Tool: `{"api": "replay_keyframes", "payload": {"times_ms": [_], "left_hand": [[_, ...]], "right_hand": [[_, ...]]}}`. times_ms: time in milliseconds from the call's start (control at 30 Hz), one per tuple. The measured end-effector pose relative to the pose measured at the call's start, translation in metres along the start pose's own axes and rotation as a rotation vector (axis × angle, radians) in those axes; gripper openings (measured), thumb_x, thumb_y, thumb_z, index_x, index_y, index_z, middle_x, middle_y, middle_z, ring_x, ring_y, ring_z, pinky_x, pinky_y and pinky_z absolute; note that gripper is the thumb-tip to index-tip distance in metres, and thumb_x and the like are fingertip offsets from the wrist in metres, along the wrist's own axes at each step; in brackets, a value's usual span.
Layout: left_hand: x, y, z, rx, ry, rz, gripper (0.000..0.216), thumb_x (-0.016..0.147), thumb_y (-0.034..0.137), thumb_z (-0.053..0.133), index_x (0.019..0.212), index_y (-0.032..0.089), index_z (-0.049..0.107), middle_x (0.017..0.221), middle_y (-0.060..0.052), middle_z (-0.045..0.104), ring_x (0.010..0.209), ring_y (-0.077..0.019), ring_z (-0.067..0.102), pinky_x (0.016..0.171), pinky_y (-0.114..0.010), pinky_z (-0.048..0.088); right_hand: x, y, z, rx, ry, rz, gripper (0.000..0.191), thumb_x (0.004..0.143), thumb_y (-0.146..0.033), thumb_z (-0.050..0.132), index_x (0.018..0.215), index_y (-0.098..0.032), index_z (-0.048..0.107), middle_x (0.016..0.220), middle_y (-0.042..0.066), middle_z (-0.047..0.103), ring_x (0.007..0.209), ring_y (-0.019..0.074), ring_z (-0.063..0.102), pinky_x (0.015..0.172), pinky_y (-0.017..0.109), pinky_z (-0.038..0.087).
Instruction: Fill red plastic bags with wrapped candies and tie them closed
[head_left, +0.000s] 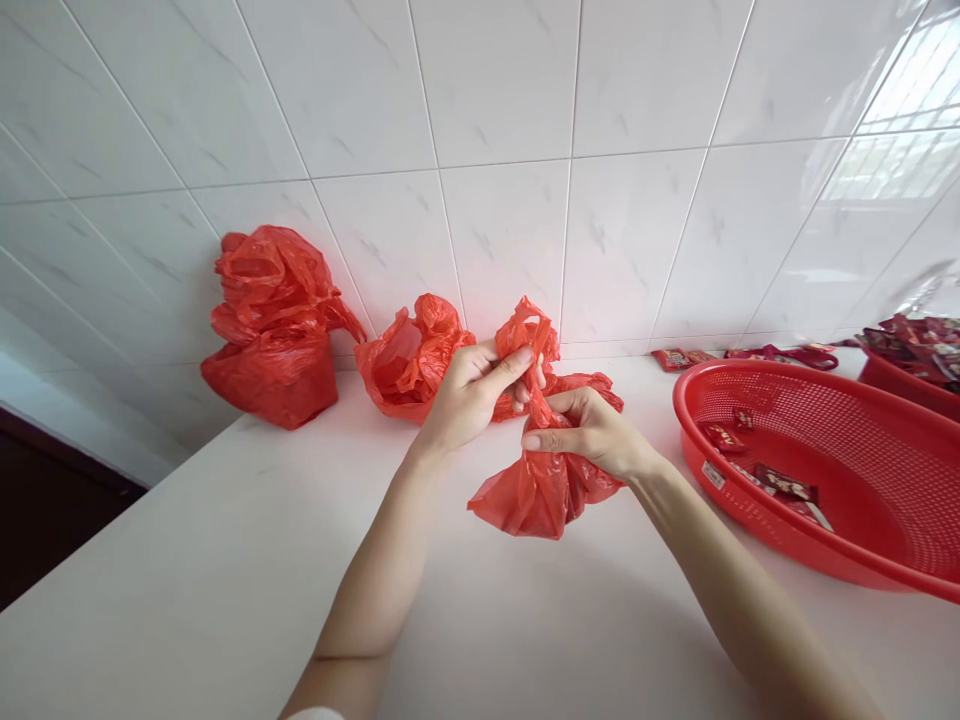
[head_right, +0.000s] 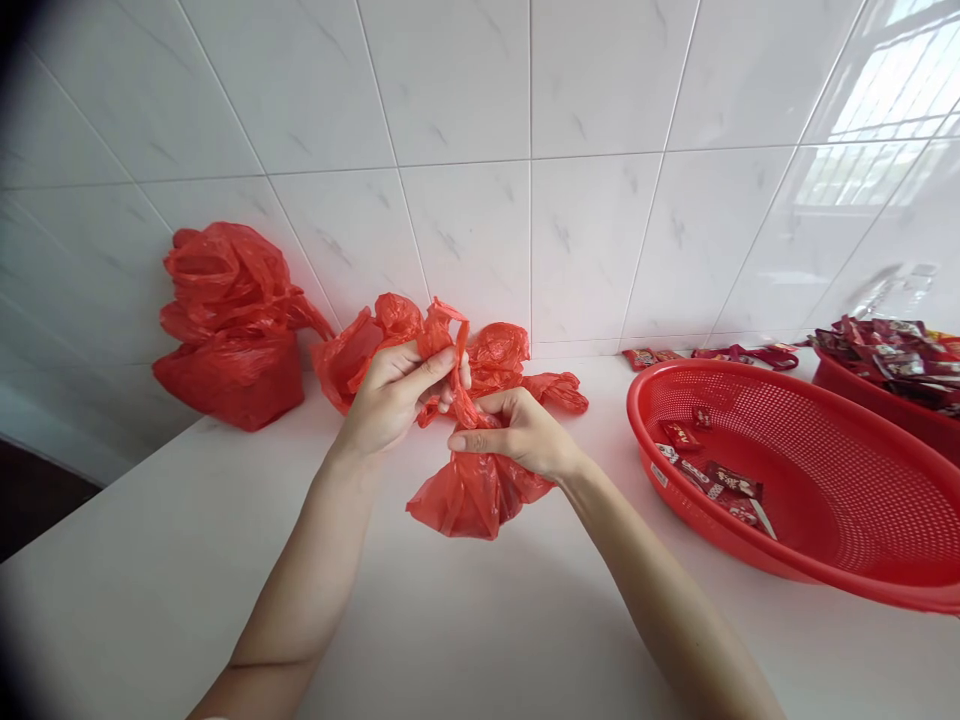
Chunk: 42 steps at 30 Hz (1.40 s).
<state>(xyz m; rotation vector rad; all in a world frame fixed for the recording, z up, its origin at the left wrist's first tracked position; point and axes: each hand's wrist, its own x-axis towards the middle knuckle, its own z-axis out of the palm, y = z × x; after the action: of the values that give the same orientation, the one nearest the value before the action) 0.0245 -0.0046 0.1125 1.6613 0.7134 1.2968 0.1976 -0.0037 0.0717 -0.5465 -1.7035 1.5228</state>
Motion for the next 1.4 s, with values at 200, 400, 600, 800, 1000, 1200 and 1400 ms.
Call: {"api": "replay_keyframes", "payload": {"times_ms": [200,400,600,800,1000,1200,1400], "left_hand": [[0.002,0.001,-0.002,-0.029,-0.023,-0.039,0.033,0.086,0.044,0.071,0.073,0.014,0.069,0.066,-0.002,0.063,0.053,-0.0094,0.053,0.048,-0.021,0.045],[0.000,0.007,-0.002,-0.009,-0.028,-0.066,0.034,0.085,0.045,0.073,0.069,0.014,0.070,0.055,0.000,0.059,0.049,-0.0099,0.053,0.045,-0.021,0.043],[0.000,0.006,-0.003,-0.053,-0.017,-0.064,0.036,0.085,0.046,0.072,0.069,0.014,0.070,0.060,-0.001,0.062,0.048,-0.0087,0.053,0.045,-0.020,0.043],[0.006,0.000,-0.006,-0.189,0.079,-0.023,0.027,0.083,0.041,0.072,0.073,0.015,0.068,0.070,-0.003,0.067,0.051,-0.0093,0.054,0.045,-0.021,0.044],[0.009,0.004,-0.012,-0.207,0.221,0.074,0.013,0.077,0.028,0.072,0.073,0.016,0.071,0.067,-0.001,0.063,0.054,-0.0088,0.054,0.047,-0.020,0.044],[0.007,0.008,-0.022,-0.189,0.312,0.112,0.019,0.064,0.014,0.069,0.082,0.018,0.074,0.066,0.002,0.063,0.053,-0.0080,0.053,0.049,-0.020,0.044],[0.006,0.012,-0.019,-0.217,0.335,0.147,0.020,0.063,0.011,0.068,0.080,0.019,0.072,0.061,0.004,0.059,0.053,-0.0071,0.048,0.048,-0.018,0.041]], "right_hand": [[-0.003,-0.002,-0.003,-0.046,-0.030,-0.026,0.030,0.083,-0.043,0.075,0.073,-0.017,0.065,0.069,-0.003,0.050,0.065,0.0111,0.044,0.063,0.027,0.039],[0.000,0.005,-0.006,-0.043,-0.053,-0.022,0.032,0.087,-0.045,0.071,0.072,-0.017,0.066,0.070,-0.003,0.049,0.068,0.0117,0.044,0.069,0.028,0.039],[0.002,0.011,-0.002,-0.030,-0.018,-0.007,0.033,0.083,-0.041,0.076,0.065,-0.016,0.063,0.063,-0.005,0.039,0.061,0.0099,0.034,0.059,0.028,0.028],[0.001,0.006,-0.001,0.061,0.027,-0.004,0.039,0.082,-0.037,0.077,0.058,-0.017,0.052,0.061,-0.006,0.038,0.057,0.0086,0.033,0.055,0.028,0.025],[0.000,0.003,-0.007,-0.026,0.083,0.044,0.039,0.079,-0.039,0.078,0.059,-0.017,0.054,0.061,-0.005,0.041,0.057,0.0090,0.036,0.055,0.028,0.026],[0.001,0.005,-0.010,-0.123,0.039,0.034,0.046,0.077,-0.041,0.080,0.056,-0.018,0.046,0.062,-0.006,0.035,0.059,0.0090,0.030,0.057,0.030,0.021],[0.001,0.004,-0.006,-0.161,0.021,0.008,0.052,0.078,-0.042,0.079,0.054,-0.020,0.039,0.060,-0.007,0.028,0.057,0.0082,0.024,0.056,0.030,0.017]]}}
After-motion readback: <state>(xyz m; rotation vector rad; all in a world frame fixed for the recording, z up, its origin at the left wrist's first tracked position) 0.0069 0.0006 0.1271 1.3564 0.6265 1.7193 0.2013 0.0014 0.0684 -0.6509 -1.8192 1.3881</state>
